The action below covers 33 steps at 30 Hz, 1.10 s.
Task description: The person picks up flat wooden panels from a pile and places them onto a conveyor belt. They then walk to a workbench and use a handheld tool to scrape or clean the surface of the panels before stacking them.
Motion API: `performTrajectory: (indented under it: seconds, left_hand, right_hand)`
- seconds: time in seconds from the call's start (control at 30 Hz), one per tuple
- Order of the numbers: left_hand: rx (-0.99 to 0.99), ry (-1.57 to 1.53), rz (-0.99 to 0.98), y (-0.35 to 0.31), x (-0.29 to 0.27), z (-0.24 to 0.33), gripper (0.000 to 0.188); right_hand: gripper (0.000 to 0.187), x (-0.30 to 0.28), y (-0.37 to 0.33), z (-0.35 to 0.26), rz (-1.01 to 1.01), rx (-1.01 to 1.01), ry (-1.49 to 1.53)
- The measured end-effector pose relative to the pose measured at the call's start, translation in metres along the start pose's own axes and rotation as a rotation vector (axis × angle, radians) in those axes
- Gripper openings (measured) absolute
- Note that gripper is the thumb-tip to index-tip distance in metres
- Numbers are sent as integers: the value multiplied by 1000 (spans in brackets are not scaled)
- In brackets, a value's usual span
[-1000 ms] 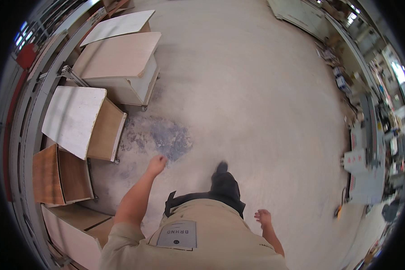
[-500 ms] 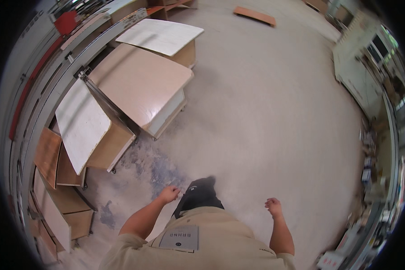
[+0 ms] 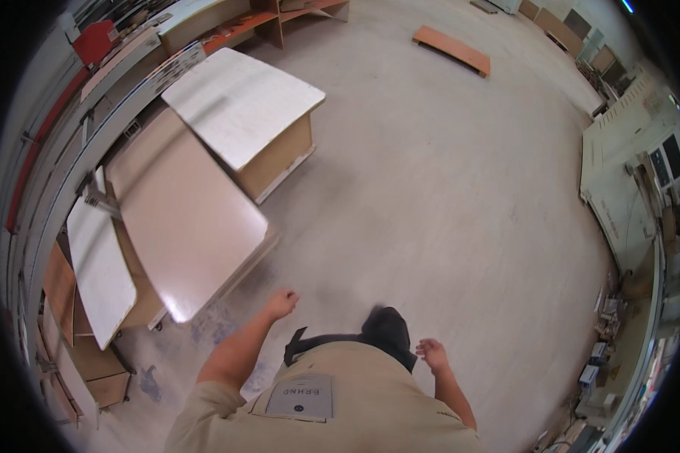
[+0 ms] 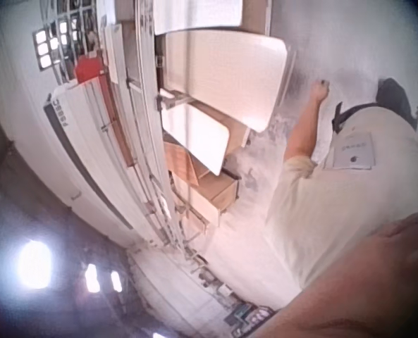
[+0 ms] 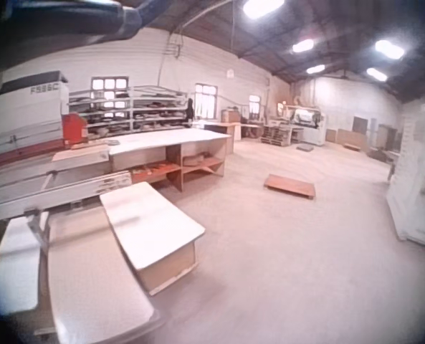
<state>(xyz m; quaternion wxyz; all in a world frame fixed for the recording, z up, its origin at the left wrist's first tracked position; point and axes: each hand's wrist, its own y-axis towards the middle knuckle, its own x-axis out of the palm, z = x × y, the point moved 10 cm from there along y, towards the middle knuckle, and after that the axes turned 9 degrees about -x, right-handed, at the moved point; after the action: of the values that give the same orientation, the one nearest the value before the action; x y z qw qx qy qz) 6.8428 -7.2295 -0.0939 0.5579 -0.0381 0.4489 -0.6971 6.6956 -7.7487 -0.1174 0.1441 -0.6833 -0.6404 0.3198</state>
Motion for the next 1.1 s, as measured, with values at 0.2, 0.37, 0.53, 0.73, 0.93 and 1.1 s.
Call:
performTrajectory:
  seconds: [0.2, 0.37, 0.53, 0.73, 0.93, 1.1]
  left_hand:
    - [-18, -131, 36, 168, -19, 178, 32]
    - [9, 201, -24, 259, -37, 206, 29]
    - [-254, -409, 214, 318, -135, 261, 29]
    - [-247, -693, 267, 463, -195, 334, 28]
    - [-149, -650, 324, 551, -350, 471, 26]
    - [-84, -665, 379, 649, -509, 559, 26]
  right_hand:
    - [22, -68, 172, -16, -58, 348, -153]
    - [26, -129, 360, -168, 23, 282, -70]
    - [23, -143, 554, -403, -88, -7, -345]
    - [22, -61, 769, -625, -115, -154, -344]
    - [21, 59, 882, -802, -365, -237, -466]
    - [21, 135, 998, -913, -456, -241, -544]
